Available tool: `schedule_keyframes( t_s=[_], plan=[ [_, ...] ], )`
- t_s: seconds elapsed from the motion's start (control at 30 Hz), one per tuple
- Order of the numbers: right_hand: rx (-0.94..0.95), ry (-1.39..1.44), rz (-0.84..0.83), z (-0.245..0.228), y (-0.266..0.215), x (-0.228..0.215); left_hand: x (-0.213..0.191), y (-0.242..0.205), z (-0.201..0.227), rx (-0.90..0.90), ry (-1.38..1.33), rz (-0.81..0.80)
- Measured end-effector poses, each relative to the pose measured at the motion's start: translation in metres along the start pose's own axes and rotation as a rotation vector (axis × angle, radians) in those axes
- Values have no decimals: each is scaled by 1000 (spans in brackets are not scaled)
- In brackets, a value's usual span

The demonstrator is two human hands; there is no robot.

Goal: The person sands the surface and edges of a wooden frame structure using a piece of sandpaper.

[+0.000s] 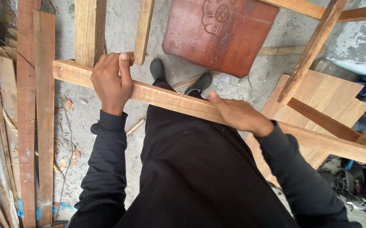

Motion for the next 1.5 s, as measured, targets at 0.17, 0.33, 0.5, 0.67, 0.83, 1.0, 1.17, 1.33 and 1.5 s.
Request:
schedule_keyframes(
  t_s=[0.17,0.33,0.5,0.67,0.83,1.0,1.17,1.33,1.5],
  plan=[
    [-245,-27,57,-62,-3,3,-5,-1,-3,14,-98,12],
    [-98,-26,219,-60,-40,-10,-32,0,-21,31,-210,55],
    [-102,-112,274,-110,-16,9,-66,8,-61,56,-129,17],
    [-192,-70,132,-222,49,42,-66,19,-90,66,-203,-6],
    [-448,-66,196,-268,51,30,-62,20,-94,46,-275,11],
    [-117,-192,30,-234,38,24,-67,19,-94,40,-327,32],
    [-342,-103,33,-293,59,31,-67,20,-100,38,-391,28],
    [-57,-276,-262,-271,49,31,-64,21,-96,73,-343,-33],
    [-555,-7,10,-300,56,28,-59,24,-97,73,-334,-117]
  ],
)
Point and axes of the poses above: each hand's wrist, its own y-axis towards the middle knuckle, its own x-axis out of the palm, z = x × y, the point moved 6 cm from there along y, towards the middle knuckle, and after that the axes turned 5 degrees about x, right-handed, at the moved point
